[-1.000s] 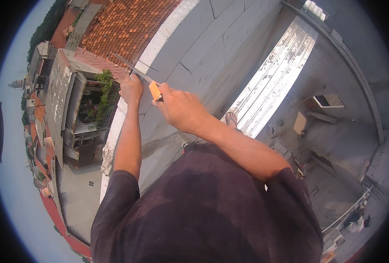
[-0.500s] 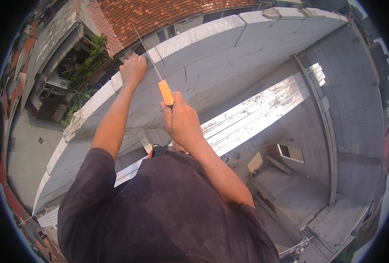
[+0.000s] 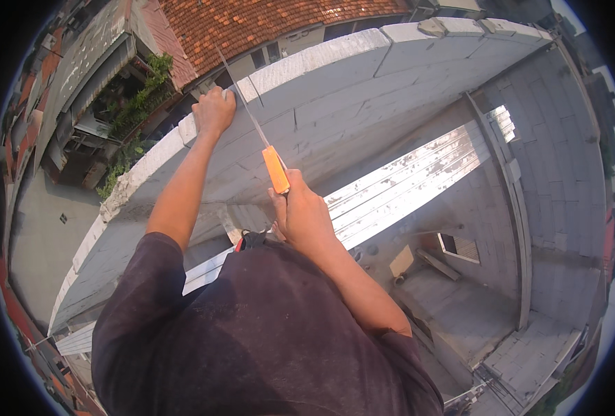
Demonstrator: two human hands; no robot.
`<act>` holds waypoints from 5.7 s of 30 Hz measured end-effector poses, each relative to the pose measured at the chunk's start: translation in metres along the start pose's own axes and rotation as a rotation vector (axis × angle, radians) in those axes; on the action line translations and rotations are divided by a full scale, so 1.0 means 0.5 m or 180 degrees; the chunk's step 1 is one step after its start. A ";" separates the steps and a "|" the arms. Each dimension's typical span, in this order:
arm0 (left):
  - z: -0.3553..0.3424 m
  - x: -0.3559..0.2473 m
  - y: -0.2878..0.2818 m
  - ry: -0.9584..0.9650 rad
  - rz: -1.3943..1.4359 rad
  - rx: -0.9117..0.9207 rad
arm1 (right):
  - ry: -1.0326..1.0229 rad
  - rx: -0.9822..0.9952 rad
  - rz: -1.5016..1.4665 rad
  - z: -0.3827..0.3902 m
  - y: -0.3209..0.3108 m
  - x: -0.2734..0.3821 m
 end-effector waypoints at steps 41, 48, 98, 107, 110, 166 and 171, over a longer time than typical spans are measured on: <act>-0.002 -0.011 -0.002 -0.0035 0.0044 -0.0061 | 0.0127 0.0143 -0.0012 -0.029 -0.001 -0.006; 0.006 -0.002 0.023 -0.0004 -0.0082 -0.0179 | -0.0151 -0.0019 0.0103 -0.085 0.026 -0.026; 0.006 -0.019 0.007 -0.0040 0.0301 -0.0206 | -0.0086 -0.0205 -0.0033 0.125 -0.012 -0.060; 0.020 0.009 0.002 -0.0118 0.0412 -0.0110 | 0.0025 0.0013 0.0084 -0.113 0.019 0.056; 0.016 -0.004 -0.001 -0.0122 0.0398 -0.0088 | 0.0036 -0.0071 0.0094 0.026 -0.018 0.032; -0.006 0.005 0.028 0.0168 -0.0346 0.0012 | -0.0071 -0.0369 -0.0317 -0.004 0.049 -0.072; -0.008 -0.001 0.042 0.0097 -0.0539 -0.0100 | -0.0075 -0.0436 -0.0206 0.115 0.006 -0.093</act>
Point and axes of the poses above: each hand's wrist, its own z-axis away from the middle knuckle, its own y-axis out of the palm, x = y × z, the point moved 1 cm from there along -z, towards the middle knuckle
